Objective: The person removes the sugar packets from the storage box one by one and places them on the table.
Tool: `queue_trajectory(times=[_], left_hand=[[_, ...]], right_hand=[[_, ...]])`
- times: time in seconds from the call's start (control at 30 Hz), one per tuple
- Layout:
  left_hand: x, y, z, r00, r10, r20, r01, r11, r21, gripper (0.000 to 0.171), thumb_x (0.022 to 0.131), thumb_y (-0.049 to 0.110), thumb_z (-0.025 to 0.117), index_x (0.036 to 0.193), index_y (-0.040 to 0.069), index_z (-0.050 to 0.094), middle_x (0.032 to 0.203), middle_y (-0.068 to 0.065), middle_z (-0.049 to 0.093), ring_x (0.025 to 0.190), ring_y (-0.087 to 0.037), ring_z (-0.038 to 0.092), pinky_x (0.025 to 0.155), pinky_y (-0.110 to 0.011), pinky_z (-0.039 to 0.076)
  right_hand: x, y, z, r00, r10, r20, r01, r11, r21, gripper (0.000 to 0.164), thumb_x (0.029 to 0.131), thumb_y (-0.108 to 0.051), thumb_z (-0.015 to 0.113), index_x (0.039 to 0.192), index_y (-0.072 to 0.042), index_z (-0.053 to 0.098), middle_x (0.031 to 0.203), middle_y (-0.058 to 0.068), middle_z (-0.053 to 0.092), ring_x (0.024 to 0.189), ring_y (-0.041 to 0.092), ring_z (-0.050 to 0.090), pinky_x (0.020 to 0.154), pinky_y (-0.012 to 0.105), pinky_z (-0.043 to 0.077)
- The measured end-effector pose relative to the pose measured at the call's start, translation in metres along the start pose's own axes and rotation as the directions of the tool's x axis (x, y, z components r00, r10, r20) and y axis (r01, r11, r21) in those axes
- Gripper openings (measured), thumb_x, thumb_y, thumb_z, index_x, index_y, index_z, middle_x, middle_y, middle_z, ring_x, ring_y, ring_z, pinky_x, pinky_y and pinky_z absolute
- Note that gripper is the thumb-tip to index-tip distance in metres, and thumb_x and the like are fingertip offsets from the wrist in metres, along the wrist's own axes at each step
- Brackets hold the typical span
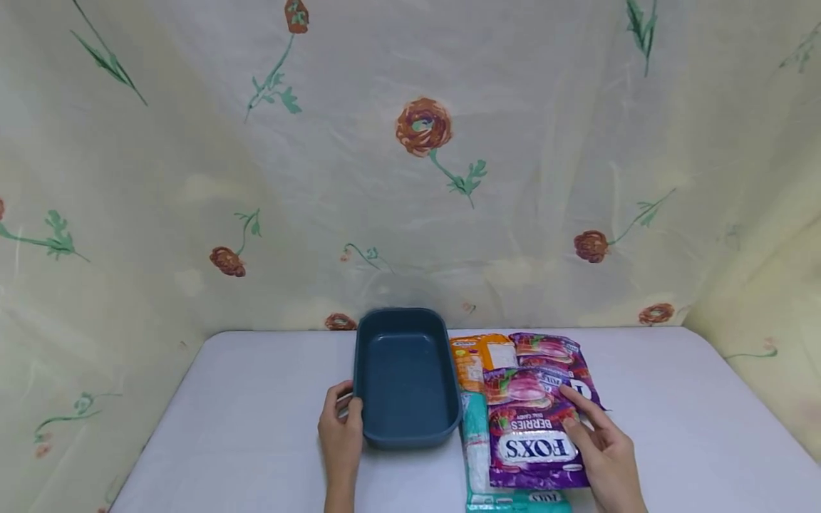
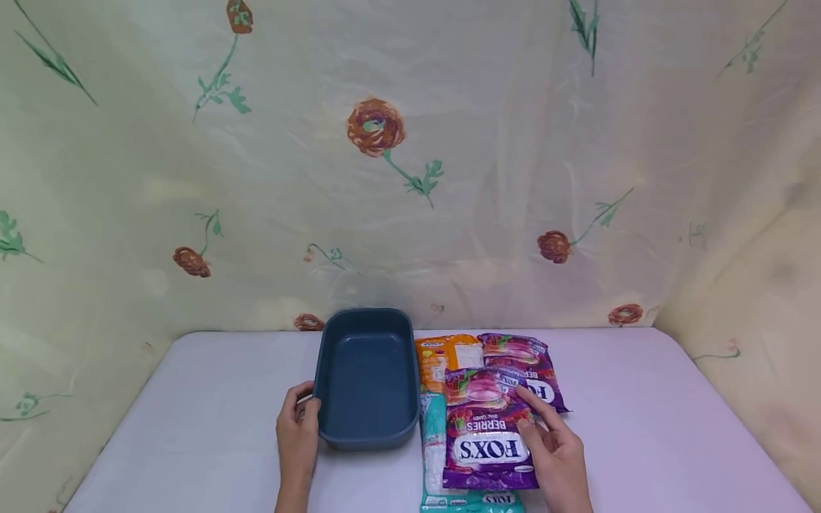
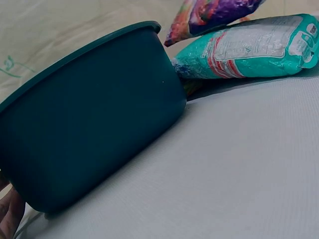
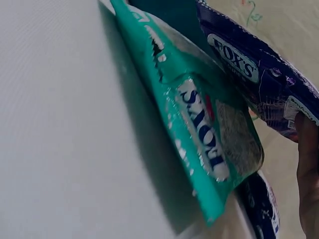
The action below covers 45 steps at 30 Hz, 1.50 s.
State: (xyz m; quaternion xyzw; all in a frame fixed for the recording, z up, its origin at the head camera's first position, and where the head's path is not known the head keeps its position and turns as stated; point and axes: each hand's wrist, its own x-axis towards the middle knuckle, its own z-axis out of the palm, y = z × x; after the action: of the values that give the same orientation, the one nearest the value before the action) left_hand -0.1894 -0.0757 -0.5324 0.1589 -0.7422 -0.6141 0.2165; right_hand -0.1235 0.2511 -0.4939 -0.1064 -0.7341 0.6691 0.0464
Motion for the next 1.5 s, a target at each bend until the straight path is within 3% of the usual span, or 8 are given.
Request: queue_trajectory(times=[0.1, 0.33, 0.57, 0.83, 0.97, 1.27, 1.5], left_hand=[[0.003, 0.000, -0.003, 1.000, 0.003, -0.006, -0.003, 1.000, 0.007, 0.027, 0.083, 0.009, 0.055, 0.107, 0.014, 0.065, 0.108, -0.005, 0.068, 0.095, -0.017, 0.064, 0.076, -0.027, 0.048], [0.004, -0.001, 0.000, 1.000, 0.010, 0.000, -0.010, 1.000, 0.006, 0.027, 0.083, 0.009, 0.055, 0.107, 0.014, 0.065, 0.108, -0.005, 0.068, 0.096, -0.018, 0.065, 0.078, -0.032, 0.049], [0.005, -0.002, 0.000, 1.000, 0.007, -0.018, -0.007, 1.000, -0.004, 0.026, 0.082, 0.008, 0.055, 0.105, 0.014, 0.065, 0.107, -0.005, 0.068, 0.095, -0.018, 0.065, 0.078, -0.033, 0.049], [0.004, -0.004, 0.002, 1.000, 0.018, 0.007, -0.018, 1.000, -0.014, 0.025, 0.082, 0.009, 0.055, 0.105, 0.014, 0.065, 0.106, -0.004, 0.068, 0.094, -0.016, 0.064, 0.077, -0.032, 0.049], [0.006, -0.004, -0.001, 1.000, 0.027, -0.012, -0.027, 0.999, -0.018, 0.025, 0.082, 0.009, 0.055, 0.104, 0.015, 0.066, 0.106, -0.004, 0.069, 0.093, -0.016, 0.065, 0.077, -0.033, 0.050], [0.007, -0.002, -0.002, 0.999, 0.047, -0.020, -0.047, 0.999, -0.008, 0.025, 0.082, 0.008, 0.054, 0.104, 0.013, 0.065, 0.106, -0.005, 0.069, 0.092, -0.018, 0.065, 0.075, -0.030, 0.050], [0.006, -0.003, -0.002, 0.999, 0.045, -0.012, -0.045, 0.999, -0.009, 0.025, 0.082, 0.008, 0.054, 0.104, 0.012, 0.065, 0.106, -0.006, 0.069, 0.094, -0.019, 0.065, 0.077, -0.032, 0.050]], right_hand=[[0.000, 0.005, -0.001, 1.000, 0.020, -0.003, -0.020, 1.000, 0.011, 0.054, 0.093, -0.034, 0.055, 0.143, -0.022, 0.041, 0.127, -0.017, 0.046, 0.091, 0.001, 0.065, 0.071, 0.029, 0.056], [-0.002, 0.016, -0.014, 0.993, 0.120, -0.002, -0.120, 0.992, 0.038, 0.057, 0.092, -0.040, 0.056, 0.144, -0.028, 0.038, 0.095, -0.026, 0.062, 0.081, 0.011, 0.070, 0.067, 0.037, 0.057], [0.002, 0.027, -0.027, 0.978, 0.207, 0.015, -0.208, 0.976, 0.064, 0.060, 0.090, -0.042, 0.058, 0.145, -0.034, 0.035, 0.090, -0.029, 0.061, 0.082, 0.008, 0.068, 0.069, 0.038, 0.057], [0.004, 0.043, -0.044, 0.946, 0.321, -0.055, -0.316, 0.946, 0.077, 0.057, 0.091, -0.042, 0.055, 0.144, -0.041, 0.033, 0.082, -0.029, 0.059, 0.079, 0.005, 0.067, 0.069, 0.039, 0.057], [0.007, 0.045, -0.043, 0.960, 0.276, -0.036, -0.272, 0.958, 0.091, 0.058, 0.092, -0.039, 0.055, 0.145, -0.036, 0.033, 0.082, -0.026, 0.062, 0.077, 0.007, 0.067, 0.066, 0.039, 0.057], [0.007, 0.053, -0.052, 0.960, 0.278, -0.033, -0.274, 0.957, 0.092, 0.065, 0.086, -0.048, 0.060, 0.145, -0.037, 0.034, 0.083, -0.025, 0.063, 0.077, 0.008, 0.067, 0.066, 0.040, 0.056], [0.007, 0.060, -0.061, 0.960, 0.274, -0.054, -0.273, 0.962, 0.028, 0.066, 0.085, -0.054, 0.058, 0.144, -0.039, 0.034, 0.083, -0.029, 0.061, 0.077, 0.008, 0.067, 0.066, 0.039, 0.056]])
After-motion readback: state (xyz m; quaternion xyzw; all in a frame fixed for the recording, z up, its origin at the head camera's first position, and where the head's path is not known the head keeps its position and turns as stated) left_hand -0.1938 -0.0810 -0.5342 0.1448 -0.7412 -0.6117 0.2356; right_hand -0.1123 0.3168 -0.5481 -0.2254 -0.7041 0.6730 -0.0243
